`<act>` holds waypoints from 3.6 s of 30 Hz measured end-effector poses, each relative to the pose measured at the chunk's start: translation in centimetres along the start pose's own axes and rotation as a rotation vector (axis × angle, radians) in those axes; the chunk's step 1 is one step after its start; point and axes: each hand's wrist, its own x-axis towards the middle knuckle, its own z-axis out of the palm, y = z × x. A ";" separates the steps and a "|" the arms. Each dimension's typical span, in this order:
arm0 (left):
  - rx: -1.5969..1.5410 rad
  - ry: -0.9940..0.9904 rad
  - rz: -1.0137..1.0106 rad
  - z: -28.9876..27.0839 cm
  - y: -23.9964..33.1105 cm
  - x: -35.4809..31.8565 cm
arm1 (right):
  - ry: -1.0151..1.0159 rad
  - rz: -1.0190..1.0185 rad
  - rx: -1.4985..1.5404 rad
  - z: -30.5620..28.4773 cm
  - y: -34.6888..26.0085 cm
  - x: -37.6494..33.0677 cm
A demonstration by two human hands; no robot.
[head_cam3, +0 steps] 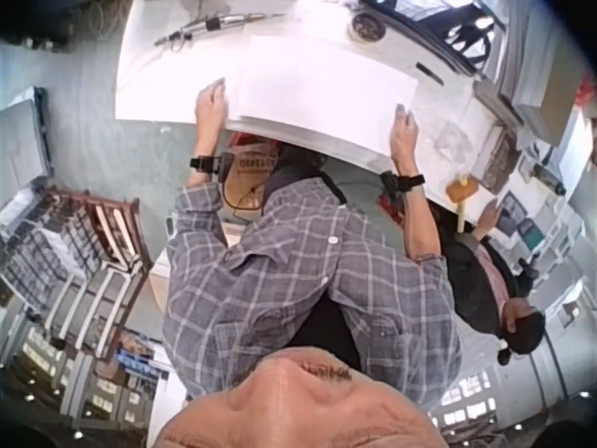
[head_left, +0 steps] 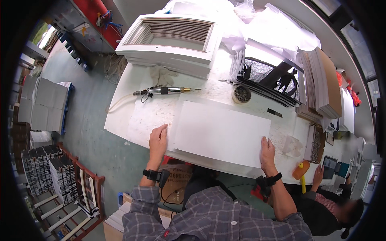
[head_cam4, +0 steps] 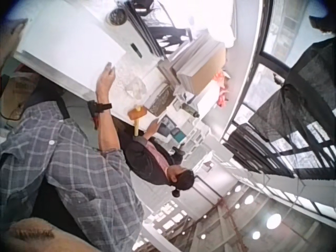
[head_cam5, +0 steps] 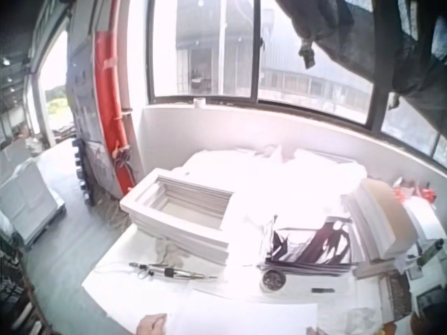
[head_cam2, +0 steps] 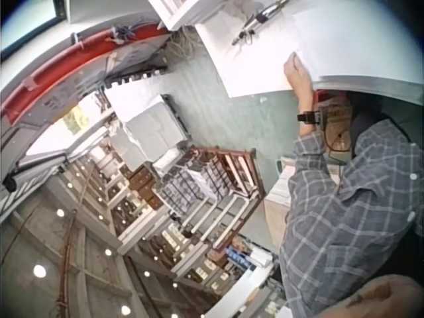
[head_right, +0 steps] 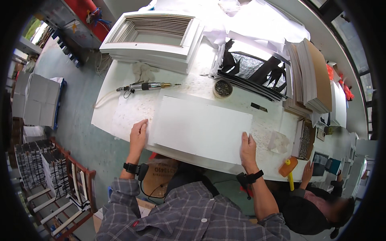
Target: The person uses a pneumatic screwdriver to fasten screws into a white rectangular frame on a workbench. They then move to a pallet to inspect and stack white frame components, followed by placing a black panel into a frame and wiping the surface with a cloth.
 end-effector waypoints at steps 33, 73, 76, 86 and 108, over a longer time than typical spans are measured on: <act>-0.014 -0.026 0.036 -0.1 0.0 0.0 | -0.010 -0.037 0.059 1.3 0.0 0.9; 0.534 -0.604 0.142 -1.2 2.7 3.6 | 0.048 -0.002 -0.224 1.7 0.1 0.8; 0.656 -0.667 0.053 -1.7 5.2 3.6 | 0.047 -0.051 -0.177 2.0 -0.3 0.8; 1.029 -0.801 0.819 1.1 8.1 8.8 | 0.054 -0.056 -0.234 1.6 1.0 1.5; 1.135 -0.904 0.745 2.6 9.0 8.8 | -0.018 -0.525 -1.084 0.4 -1.7 1.9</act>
